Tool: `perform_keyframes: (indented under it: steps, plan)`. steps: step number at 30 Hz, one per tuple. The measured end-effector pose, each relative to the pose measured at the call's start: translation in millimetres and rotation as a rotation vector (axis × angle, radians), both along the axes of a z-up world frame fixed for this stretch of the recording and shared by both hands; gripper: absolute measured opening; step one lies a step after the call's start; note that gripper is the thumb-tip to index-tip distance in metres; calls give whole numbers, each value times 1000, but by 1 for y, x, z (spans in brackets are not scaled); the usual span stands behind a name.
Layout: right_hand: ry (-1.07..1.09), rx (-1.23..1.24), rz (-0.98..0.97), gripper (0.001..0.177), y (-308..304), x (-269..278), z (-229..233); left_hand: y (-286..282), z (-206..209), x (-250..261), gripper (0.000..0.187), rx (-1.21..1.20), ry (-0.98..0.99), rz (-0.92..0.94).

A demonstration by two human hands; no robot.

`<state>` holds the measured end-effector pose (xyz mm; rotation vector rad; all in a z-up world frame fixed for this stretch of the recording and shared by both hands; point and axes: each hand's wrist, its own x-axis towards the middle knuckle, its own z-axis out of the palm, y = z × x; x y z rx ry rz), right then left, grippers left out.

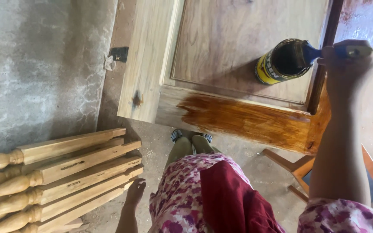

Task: Apply stain to a wooden door frame using a paintbrush.

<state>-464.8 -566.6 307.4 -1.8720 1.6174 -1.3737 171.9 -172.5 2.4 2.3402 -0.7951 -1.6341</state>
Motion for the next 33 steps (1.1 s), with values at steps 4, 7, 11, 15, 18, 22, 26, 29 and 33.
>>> perform_keyframes:
  steps: [4, 7, 11, 15, 18, 22, 26, 29, 33]
  plan:
    - [-45, -47, 77, 27, 2, -5, 3, -8, 3, -8, 35, -29, 41, 29]
    - [-174, -39, 85, 23, -4, -14, -12, 1, -11, -10, 31, -103, -28, -79]
    - [-153, -11, 22, 16, 1, 5, -2, 12, -4, -13, 34, -23, -49, -68]
    - [-318, 51, -145, 14, 6, 13, -7, 23, 0, -18, 35, 30, -80, -56]
    - [-529, 126, -282, 13, 7, 7, -20, 32, 4, -23, 36, 45, -88, -60]
    - [-664, 77, -363, 17, 15, 9, -29, 34, 13, -29, 36, 36, -95, -46]
    - [-819, 83, -404, 17, 19, 5, -40, 32, 17, -31, 36, 23, -88, -22]
    - [-866, 44, -469, 14, 21, 9, -40, 30, 11, -22, 32, -32, -105, -64]
    - [-1075, 110, -536, 20, 30, 10, -43, 21, -1, -7, 29, -176, -133, -125]
